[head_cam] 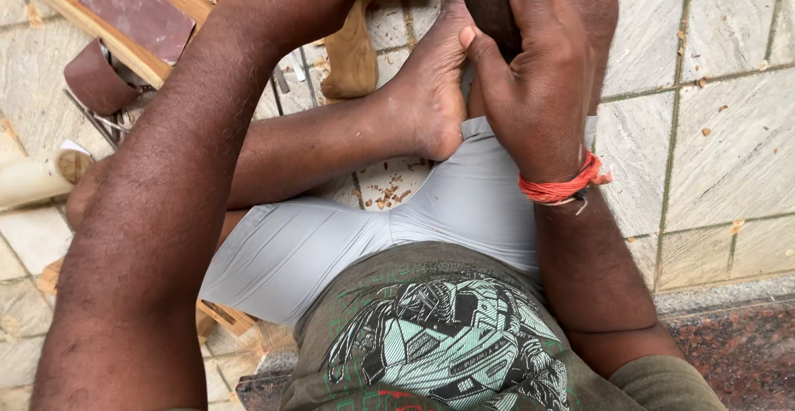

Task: The person carves a small wooden figurine using a chisel and a wooden mallet while sitting on the floor. They repeatedly strike the chisel to shape the wood and occasionally switch to a sanding block to smooth the surface.

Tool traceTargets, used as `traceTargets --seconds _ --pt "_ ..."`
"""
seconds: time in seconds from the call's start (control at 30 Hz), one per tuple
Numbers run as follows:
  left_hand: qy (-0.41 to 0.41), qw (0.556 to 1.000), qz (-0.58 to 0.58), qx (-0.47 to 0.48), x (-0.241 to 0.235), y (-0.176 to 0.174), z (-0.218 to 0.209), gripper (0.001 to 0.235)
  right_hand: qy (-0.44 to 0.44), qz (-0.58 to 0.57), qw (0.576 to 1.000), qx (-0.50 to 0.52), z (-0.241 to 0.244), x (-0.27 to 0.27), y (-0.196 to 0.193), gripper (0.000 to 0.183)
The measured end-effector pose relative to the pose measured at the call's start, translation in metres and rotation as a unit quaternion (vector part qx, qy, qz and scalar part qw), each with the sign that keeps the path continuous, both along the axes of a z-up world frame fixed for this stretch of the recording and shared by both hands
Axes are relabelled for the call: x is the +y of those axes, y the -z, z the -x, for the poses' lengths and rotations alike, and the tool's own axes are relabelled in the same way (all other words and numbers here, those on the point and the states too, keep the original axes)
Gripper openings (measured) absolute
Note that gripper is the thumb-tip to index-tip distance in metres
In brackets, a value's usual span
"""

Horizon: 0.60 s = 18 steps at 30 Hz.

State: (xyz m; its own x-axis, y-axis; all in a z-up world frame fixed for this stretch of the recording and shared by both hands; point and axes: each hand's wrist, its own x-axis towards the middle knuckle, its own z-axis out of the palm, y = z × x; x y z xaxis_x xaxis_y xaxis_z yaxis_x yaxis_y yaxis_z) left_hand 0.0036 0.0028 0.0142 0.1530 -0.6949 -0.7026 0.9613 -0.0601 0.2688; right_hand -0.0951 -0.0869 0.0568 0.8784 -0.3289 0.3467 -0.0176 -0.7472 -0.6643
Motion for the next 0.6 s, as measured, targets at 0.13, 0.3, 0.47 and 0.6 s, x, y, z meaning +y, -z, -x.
traceTargets --seconds 0.13,0.3,0.47,0.6 --pt "0.012 0.99 0.075 0.115 0.0 -0.012 -0.002 0.081 0.025 -0.062 0.993 0.1 0.004 -0.004 -0.009 0.067" --pt "0.02 0.977 0.113 0.18 0.006 -0.008 -0.003 0.093 -0.015 -0.118 0.993 0.024 0.008 -0.005 -0.004 0.061" --pt "0.028 0.984 0.154 0.079 0.014 0.009 -0.01 0.086 -0.039 -0.229 0.973 0.011 0.011 -0.009 -0.008 0.063" --pt "0.038 0.966 0.244 0.083 0.018 0.032 -0.009 0.085 -0.045 -0.225 0.973 0.003 0.016 -0.01 -0.01 0.061"
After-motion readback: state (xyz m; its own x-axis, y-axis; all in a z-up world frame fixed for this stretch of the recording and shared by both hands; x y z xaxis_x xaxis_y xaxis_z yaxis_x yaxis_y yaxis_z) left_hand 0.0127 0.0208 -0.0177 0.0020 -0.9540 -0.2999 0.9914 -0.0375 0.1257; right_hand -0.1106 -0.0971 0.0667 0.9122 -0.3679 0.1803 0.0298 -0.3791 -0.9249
